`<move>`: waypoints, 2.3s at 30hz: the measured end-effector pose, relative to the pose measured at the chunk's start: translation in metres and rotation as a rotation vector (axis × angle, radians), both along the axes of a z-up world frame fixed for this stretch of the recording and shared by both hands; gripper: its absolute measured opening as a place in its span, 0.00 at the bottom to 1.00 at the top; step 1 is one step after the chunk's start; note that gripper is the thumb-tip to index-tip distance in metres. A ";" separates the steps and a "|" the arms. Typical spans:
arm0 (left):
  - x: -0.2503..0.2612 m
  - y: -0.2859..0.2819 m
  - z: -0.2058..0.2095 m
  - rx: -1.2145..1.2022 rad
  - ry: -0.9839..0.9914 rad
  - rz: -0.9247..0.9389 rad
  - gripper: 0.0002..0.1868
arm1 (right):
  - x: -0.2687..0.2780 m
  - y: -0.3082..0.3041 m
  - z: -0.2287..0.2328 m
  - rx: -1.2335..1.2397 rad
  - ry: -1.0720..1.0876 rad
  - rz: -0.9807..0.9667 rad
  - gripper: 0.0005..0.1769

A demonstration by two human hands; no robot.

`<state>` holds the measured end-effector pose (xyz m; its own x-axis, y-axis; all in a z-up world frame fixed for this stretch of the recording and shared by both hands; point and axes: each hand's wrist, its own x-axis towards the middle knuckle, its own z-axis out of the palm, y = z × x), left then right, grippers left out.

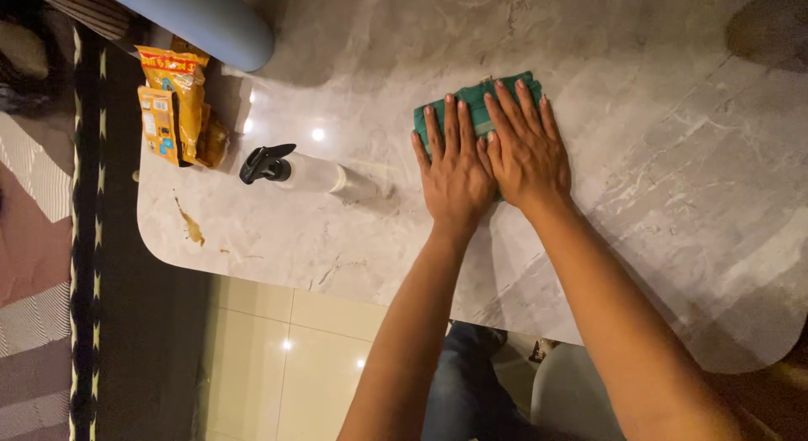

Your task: The recorder folds a green checkered cloth and organizes snack packets and a spray bottle on a marble table.

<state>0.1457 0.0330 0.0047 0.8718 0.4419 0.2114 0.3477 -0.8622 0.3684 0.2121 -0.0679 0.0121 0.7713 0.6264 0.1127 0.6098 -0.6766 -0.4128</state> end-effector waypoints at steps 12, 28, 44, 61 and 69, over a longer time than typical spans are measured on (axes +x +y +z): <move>0.035 0.009 -0.002 0.010 0.074 -0.025 0.33 | 0.038 0.005 -0.003 -0.035 -0.034 0.074 0.31; 0.109 0.005 -0.013 0.005 0.071 0.065 0.35 | 0.115 0.007 -0.011 0.027 -0.101 0.165 0.29; 0.152 -0.007 -0.011 0.177 0.145 -0.275 0.35 | 0.115 -0.031 -0.019 0.074 -0.108 -0.128 0.29; 0.125 -0.033 -0.002 0.196 0.177 -0.705 0.33 | 0.042 -0.058 -0.017 -0.023 0.009 -0.618 0.31; 0.064 -0.023 -0.004 0.168 0.178 -0.648 0.33 | -0.009 -0.047 -0.013 -0.097 0.035 -0.579 0.33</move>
